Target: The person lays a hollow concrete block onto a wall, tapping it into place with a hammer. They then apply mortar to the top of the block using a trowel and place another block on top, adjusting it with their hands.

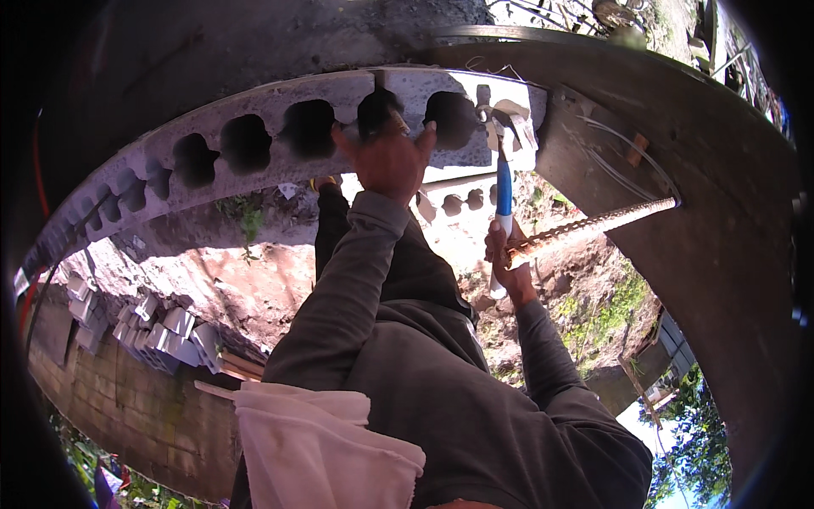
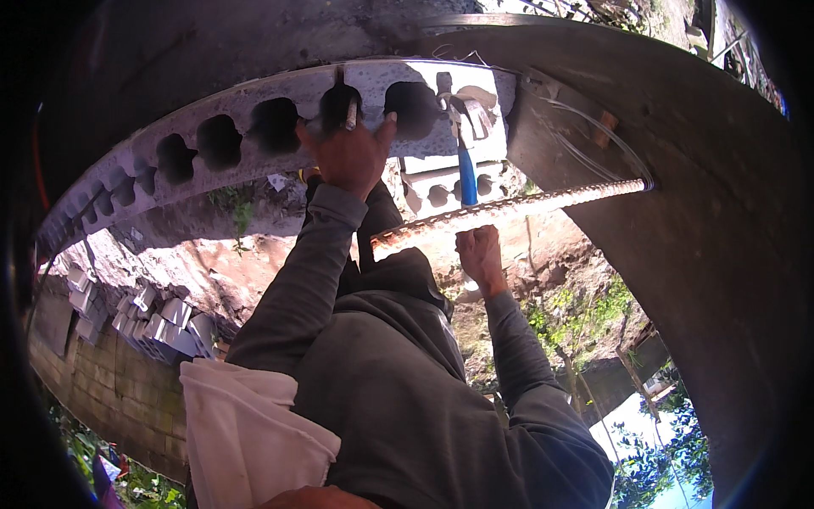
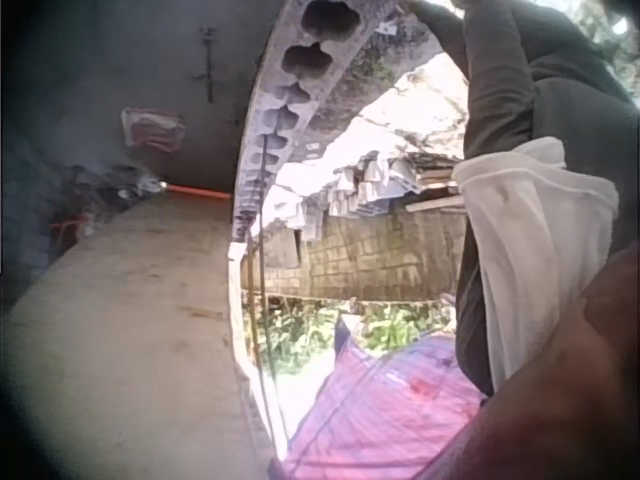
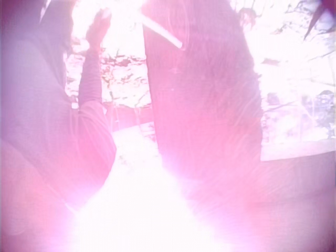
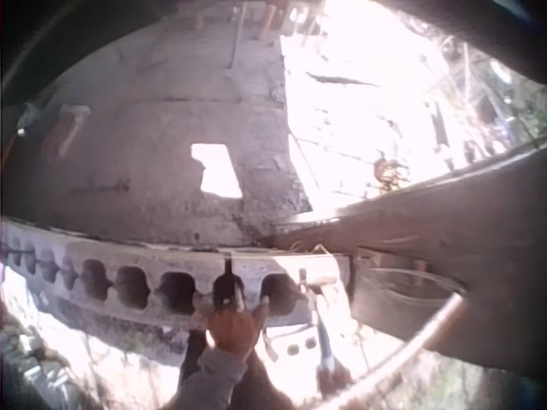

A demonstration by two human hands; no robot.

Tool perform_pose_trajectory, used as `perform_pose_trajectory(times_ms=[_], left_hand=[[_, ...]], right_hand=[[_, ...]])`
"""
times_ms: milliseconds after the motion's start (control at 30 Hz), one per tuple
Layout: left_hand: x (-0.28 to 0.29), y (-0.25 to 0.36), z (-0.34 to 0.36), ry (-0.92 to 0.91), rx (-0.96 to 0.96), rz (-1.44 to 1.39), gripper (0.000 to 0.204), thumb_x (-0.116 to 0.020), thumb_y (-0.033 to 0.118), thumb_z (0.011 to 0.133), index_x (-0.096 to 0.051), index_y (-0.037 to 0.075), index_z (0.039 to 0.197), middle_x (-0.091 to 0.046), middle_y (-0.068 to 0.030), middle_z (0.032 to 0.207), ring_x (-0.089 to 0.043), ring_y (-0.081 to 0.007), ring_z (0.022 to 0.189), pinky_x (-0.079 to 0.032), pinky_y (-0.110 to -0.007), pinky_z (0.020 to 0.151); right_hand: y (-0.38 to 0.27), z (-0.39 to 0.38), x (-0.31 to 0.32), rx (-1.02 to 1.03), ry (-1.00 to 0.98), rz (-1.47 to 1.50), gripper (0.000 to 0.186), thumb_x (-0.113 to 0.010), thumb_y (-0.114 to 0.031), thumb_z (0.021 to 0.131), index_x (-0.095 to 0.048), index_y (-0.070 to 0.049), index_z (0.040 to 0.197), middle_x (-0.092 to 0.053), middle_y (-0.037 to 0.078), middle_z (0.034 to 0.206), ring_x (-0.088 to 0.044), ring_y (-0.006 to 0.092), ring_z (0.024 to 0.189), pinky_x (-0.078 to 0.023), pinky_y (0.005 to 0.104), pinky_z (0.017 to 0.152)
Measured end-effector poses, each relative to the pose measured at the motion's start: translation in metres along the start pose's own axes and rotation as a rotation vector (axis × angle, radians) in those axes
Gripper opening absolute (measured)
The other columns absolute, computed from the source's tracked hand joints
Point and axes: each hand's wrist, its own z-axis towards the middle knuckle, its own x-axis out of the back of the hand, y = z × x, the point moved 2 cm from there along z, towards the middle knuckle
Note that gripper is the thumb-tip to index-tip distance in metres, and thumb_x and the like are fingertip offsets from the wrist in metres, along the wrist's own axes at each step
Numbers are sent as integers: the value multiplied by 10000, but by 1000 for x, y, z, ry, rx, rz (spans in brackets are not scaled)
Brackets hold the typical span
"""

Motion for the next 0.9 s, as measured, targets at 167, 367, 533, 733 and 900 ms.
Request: perform_pose_trajectory(times_ms=[167, 367, 533, 733, 900], left_hand=[[27, -10, -2, -117, -69, -84, 495, -605, 435, 961, -645, -10, 1174, -725, -157, 946, -696, -299, 935, -181, -681, 1156], [146, -43, 34, -5, -177, -441, 202, -586, 78, 869, -700, 67, 1037, -707, -63, 876, -677, -240, 843, -465, -469, 926], [104, 11, 140, -179, -564, -696, 183, -593, 82, 911, -678, 21, 1061, -708, -170, 990, -674, -374, 857, -529, -460, 796], [-47, 115, 191, -447, -1096, -584, 204, -571, 191, 903, -643, 0, 912, -676, -199, 837, -689, -377, 847, -570, -448, 779], [-72, 138, 193, -462, -1207, -523, 261, -587, 207, 886, -617, 11, 717, -657, -182, 775, -691, -353, 829, -566, -457, 783]], right_hand=[[-11, 2, 0, 185, 51, -99, 227, -590, -278, 1003, -581, -62, 933, -557, 23, 676, -547, 125, 572, -433, 289, 525], [-27, 0, 8, -57, 4, 161, 506, -516, -533, 1037, -558, -49, 899, -521, 4, 629, -498, 86, 562, -386, 300, 499], [-21, 5, 12, -13, -9, 69, 484, -513, -486, 1039, -575, -10, 971, -553, 84, 625, -542, 157, 563, -418, 359, 525], [-17, 12, 16, 40, -39, -15, 408, -513, -401, 1045, -572, 2, 1019, -562, 141, 628, -581, 254, 566, -447, 409, 543], [-17, 10, 15, 53, -37, 58, 390, -517, -381, 1052, -545, -4, 957, -534, 130, 623, -541, 235, 549, -431, 405, 534]])
